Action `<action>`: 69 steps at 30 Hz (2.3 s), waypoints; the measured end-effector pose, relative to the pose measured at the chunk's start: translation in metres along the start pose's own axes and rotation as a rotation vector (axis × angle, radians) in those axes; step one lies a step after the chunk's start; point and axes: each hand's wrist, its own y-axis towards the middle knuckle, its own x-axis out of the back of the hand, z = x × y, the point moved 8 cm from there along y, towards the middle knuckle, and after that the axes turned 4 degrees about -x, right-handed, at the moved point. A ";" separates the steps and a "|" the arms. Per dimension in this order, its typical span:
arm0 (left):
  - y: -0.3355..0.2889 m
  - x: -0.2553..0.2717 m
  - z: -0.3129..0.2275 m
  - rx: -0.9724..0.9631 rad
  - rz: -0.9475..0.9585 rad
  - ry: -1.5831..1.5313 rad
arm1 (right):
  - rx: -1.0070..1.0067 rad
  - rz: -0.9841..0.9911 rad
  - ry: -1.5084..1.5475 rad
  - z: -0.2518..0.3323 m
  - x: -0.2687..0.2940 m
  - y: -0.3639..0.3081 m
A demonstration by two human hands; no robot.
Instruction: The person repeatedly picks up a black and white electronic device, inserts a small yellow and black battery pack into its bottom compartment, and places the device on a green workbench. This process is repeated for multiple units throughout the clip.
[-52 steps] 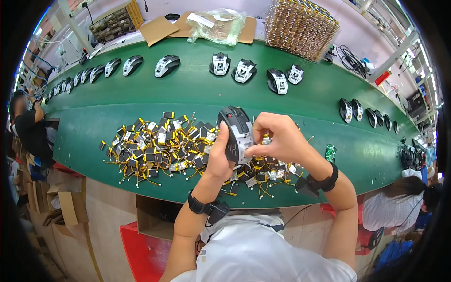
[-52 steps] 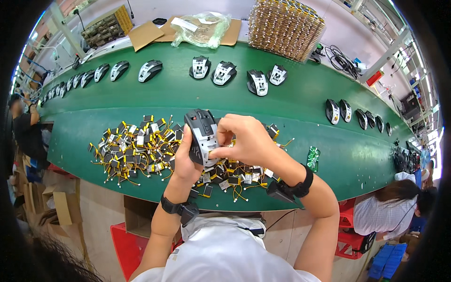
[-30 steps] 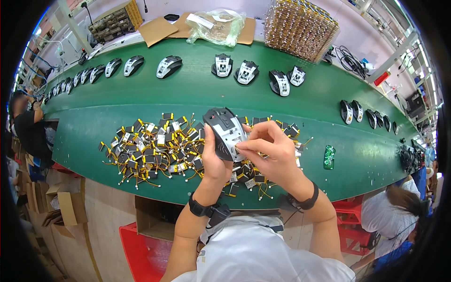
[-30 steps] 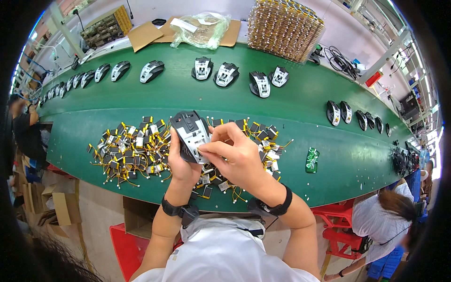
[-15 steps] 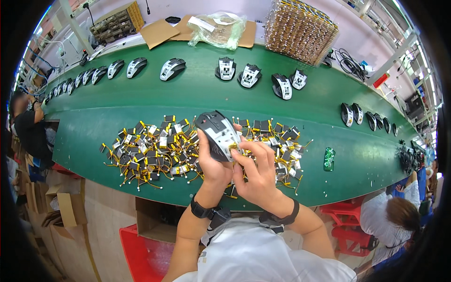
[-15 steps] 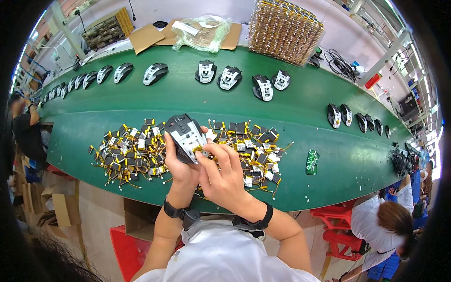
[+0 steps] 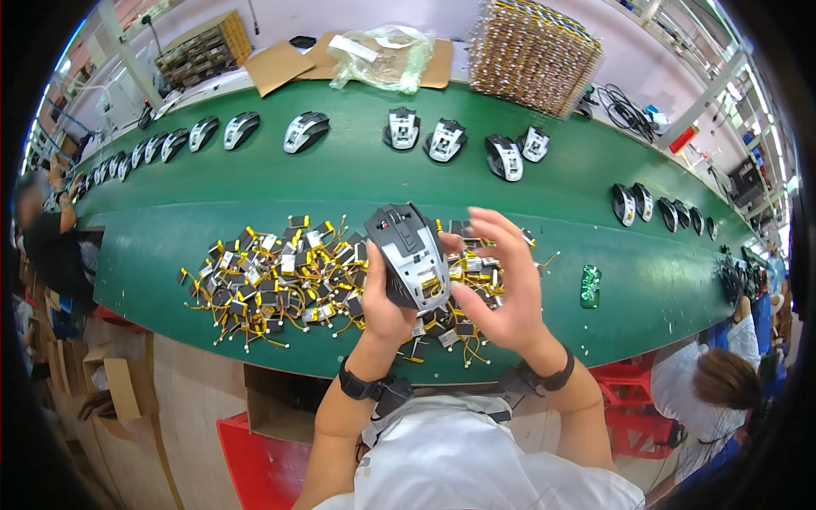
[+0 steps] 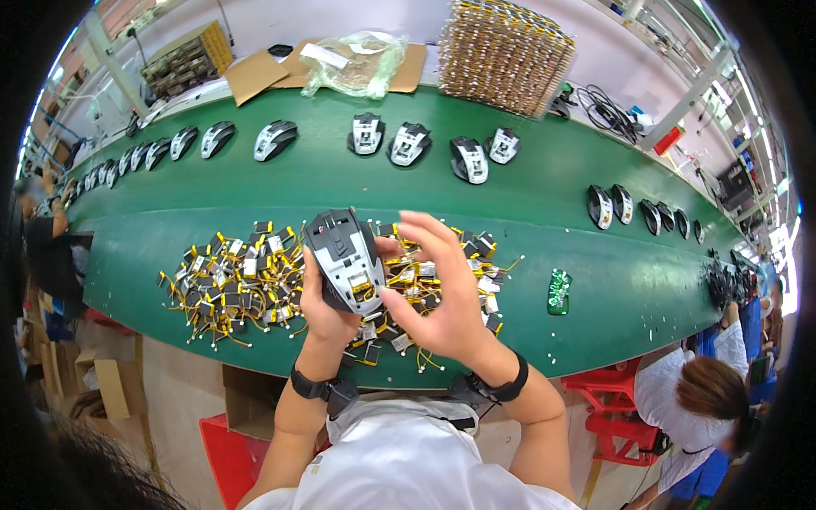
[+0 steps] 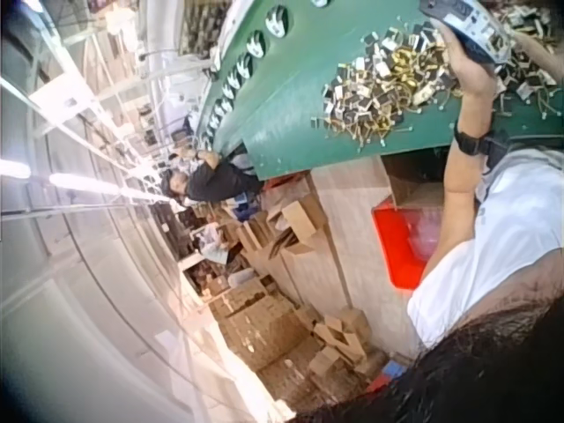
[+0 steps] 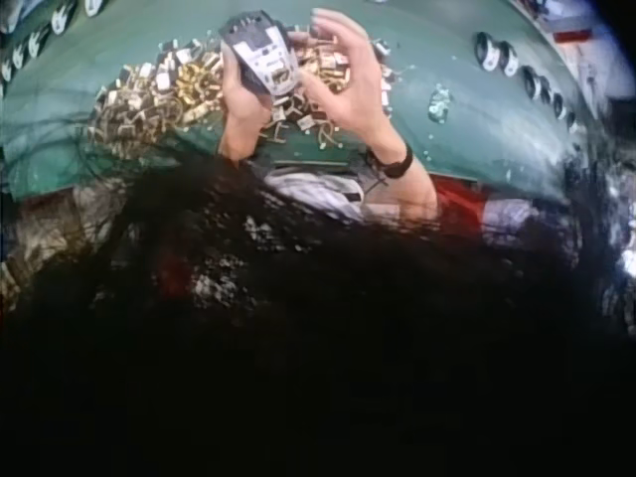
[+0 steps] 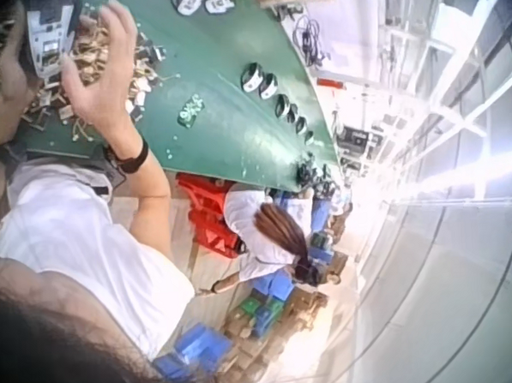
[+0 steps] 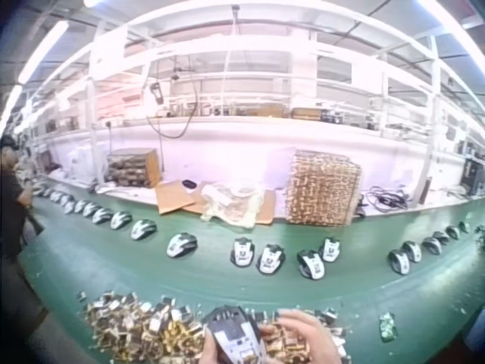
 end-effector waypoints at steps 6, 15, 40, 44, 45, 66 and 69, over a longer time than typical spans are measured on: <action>-0.007 0.017 0.020 0.111 0.044 -0.027 | -0.270 0.403 0.328 -0.044 -0.030 0.002; -0.002 -0.007 0.013 0.036 0.103 0.548 | -0.314 0.233 0.554 -0.107 0.049 0.016; 0.012 0.021 -0.031 -0.126 -0.042 0.399 | -0.504 -0.277 -0.277 -0.320 0.137 0.155; 0.006 0.006 -0.030 -0.137 0.009 0.368 | -0.194 0.341 -0.005 -0.081 0.003 0.105; 0.002 -0.002 -0.024 -0.120 0.080 0.324 | -0.105 0.398 0.003 -0.049 -0.018 0.086; 0.010 0.020 -0.009 0.015 -0.062 -0.109 | -0.598 0.341 -0.278 -0.222 0.000 0.041; 0.010 0.020 -0.010 0.016 -0.046 -0.104 | -0.634 0.398 -0.312 -0.226 0.000 0.044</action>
